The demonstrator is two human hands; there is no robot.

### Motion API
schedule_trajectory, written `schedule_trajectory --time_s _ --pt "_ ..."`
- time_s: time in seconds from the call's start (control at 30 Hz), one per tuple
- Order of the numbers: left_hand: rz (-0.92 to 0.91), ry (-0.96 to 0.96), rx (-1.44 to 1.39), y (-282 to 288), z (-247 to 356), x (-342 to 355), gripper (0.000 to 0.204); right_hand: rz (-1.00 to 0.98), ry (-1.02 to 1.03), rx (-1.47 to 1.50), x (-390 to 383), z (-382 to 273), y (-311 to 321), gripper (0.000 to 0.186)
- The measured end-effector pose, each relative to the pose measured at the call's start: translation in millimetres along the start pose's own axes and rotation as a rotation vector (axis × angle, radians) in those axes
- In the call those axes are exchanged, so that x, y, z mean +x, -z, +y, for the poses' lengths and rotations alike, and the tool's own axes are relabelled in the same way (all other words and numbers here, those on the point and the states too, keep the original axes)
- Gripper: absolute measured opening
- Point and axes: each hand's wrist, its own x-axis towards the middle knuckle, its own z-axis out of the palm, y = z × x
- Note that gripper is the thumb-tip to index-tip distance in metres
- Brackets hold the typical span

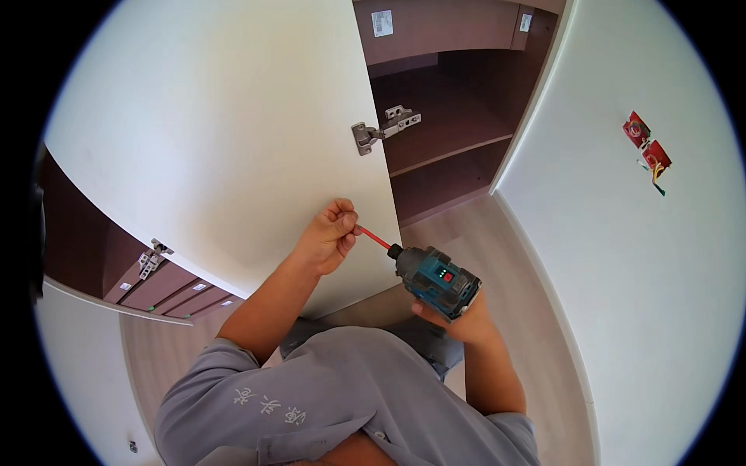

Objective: The person unscrews and removes hinges from a cabinet door using a power drill and then attaches new hinges to the door while it lies on the floor.

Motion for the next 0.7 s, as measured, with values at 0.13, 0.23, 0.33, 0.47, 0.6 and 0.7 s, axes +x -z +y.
schedule_trajectory --time_s 0.13,0.23,0.33,0.47,0.6,0.7 --pt "-0.003 -0.028 0.059 -13 11 -3 0.026 -0.009 0.002 -0.011 0 -2 4 0.037" --pt "-0.027 -0.032 0.083 -17 14 -3 0.026 -0.009 0.024 -0.019 1 -3 6 0.036" --pt "-0.045 -0.033 0.115 -19 14 -3 0.026 -0.018 0.047 -0.03 2 0 9 0.037" --pt "-0.024 -0.05 0.22 -19 15 -1 0.027 -0.036 0.024 0.01 6 -4 10 0.04" --pt "-0.049 -0.136 0.474 -23 17 4 0.028 -0.071 0.074 -0.095 10 -1 19 0.044" --pt "-0.107 -0.138 0.57 -22 19 5 0.028 -0.073 0.052 -0.007 15 -3 19 0.044"
